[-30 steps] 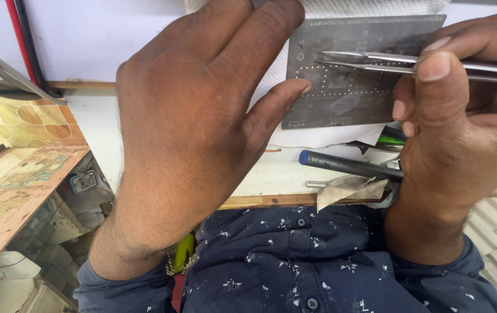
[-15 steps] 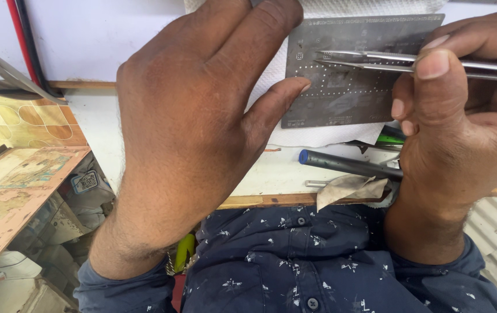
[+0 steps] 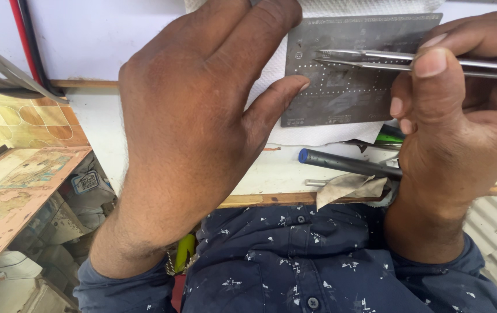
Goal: The person uses tweezers to pick up a small component from a stencil and places it onto a circuit board. They apply flux paste with a wooden stick to the board, then use a hot air gun to heat the component. The person repeats the flux application and component placement on another area of the board.
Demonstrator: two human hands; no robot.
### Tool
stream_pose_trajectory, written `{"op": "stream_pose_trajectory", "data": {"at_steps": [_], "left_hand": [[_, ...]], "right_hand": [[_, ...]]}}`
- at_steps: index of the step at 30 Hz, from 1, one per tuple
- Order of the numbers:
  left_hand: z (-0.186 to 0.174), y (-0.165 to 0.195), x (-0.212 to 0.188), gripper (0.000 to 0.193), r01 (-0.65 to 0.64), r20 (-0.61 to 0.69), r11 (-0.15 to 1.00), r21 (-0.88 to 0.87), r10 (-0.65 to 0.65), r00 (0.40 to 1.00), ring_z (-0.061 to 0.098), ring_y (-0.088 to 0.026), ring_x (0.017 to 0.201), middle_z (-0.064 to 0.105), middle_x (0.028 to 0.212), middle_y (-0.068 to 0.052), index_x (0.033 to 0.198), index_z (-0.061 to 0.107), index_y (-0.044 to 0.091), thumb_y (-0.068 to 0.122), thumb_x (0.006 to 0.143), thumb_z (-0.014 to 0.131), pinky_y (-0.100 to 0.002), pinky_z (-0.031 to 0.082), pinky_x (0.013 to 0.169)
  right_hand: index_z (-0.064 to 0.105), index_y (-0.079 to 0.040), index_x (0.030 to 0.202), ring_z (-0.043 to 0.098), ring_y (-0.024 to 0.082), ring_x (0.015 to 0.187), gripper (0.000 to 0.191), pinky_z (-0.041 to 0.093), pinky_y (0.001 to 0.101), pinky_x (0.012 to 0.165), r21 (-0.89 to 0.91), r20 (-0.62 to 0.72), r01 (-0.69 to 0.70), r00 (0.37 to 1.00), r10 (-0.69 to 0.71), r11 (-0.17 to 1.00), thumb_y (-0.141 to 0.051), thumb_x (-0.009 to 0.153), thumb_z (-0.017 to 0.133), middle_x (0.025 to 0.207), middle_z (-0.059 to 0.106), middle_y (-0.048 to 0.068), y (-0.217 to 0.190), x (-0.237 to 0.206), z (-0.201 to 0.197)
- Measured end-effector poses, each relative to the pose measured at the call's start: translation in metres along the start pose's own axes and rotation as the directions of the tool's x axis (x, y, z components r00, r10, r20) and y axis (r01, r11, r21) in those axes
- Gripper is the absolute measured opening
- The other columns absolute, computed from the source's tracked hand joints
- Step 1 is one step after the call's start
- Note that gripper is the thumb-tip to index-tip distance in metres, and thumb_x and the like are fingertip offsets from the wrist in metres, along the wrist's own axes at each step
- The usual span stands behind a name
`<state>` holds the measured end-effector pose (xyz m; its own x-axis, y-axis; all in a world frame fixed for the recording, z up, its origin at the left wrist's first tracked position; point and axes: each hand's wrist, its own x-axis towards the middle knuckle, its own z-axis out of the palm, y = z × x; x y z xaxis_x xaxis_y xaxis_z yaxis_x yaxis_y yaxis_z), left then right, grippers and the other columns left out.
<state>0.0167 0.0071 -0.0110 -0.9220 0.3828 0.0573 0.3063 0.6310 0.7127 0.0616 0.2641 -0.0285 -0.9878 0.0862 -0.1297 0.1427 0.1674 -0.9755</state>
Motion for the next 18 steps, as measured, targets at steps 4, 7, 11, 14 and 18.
{"op": "stream_pose_trajectory", "data": {"at_steps": [4,7,11,14,18], "left_hand": [[-0.001,0.001,0.002,0.043,0.009,0.000,1.000,-0.018,-0.009,1.000,0.065,-0.017,0.088,0.065,0.109,-0.003,0.128,0.060,0.010,0.021,0.097,0.087,-0.033,0.051,0.073],[-0.002,0.003,0.002,0.042,0.005,-0.001,1.000,-0.030,-0.005,1.000,0.067,-0.016,0.088,0.065,0.110,-0.003,0.128,0.059,0.010,0.020,0.098,0.087,-0.033,0.051,0.074],[-0.002,0.004,0.002,0.041,-0.007,-0.017,0.999,-0.043,0.006,1.000,0.067,-0.016,0.088,0.065,0.112,-0.003,0.127,0.059,0.010,0.019,0.098,0.087,-0.032,0.051,0.074],[-0.001,0.004,0.001,0.041,-0.011,-0.030,0.999,-0.052,0.010,1.000,0.067,-0.017,0.086,0.065,0.108,-0.003,0.126,0.059,0.009,0.017,0.097,0.087,-0.033,0.050,0.073],[-0.002,0.003,0.000,0.042,-0.008,-0.030,1.000,-0.030,0.007,1.000,0.067,-0.017,0.087,0.065,0.106,-0.002,0.127,0.060,0.011,0.019,0.097,0.088,-0.034,0.050,0.074]], "right_hand": [[0.058,0.003,0.116,0.053,0.014,0.058,0.027,0.046,0.0224,0.051,0.025,-0.013,-0.007,1.000,0.007,1.000,-0.016,0.121,0.076,0.096,0.059,0.010,-0.001,-0.002,0.001],[0.057,0.004,0.117,0.050,0.014,0.057,0.025,0.045,0.0240,0.052,0.006,-0.022,0.012,1.000,-0.012,1.000,-0.014,0.122,0.073,0.096,0.058,0.011,0.000,-0.002,0.000],[0.057,0.003,0.119,0.055,0.017,0.064,0.024,0.051,0.0277,0.058,0.013,-0.028,0.046,0.999,-0.045,0.999,-0.016,0.122,0.071,0.098,0.060,0.014,0.003,-0.005,-0.004],[0.056,0.002,0.120,0.059,0.020,0.068,0.023,0.055,0.0305,0.063,0.016,-0.027,0.092,0.995,-0.092,0.996,-0.017,0.122,0.070,0.099,0.061,0.015,0.008,-0.007,-0.008],[0.056,0.000,0.121,0.064,0.023,0.075,0.022,0.060,0.0341,0.069,0.020,-0.024,0.159,0.987,-0.158,0.987,-0.018,0.122,0.067,0.101,0.063,0.018,0.016,-0.011,-0.012]]}}
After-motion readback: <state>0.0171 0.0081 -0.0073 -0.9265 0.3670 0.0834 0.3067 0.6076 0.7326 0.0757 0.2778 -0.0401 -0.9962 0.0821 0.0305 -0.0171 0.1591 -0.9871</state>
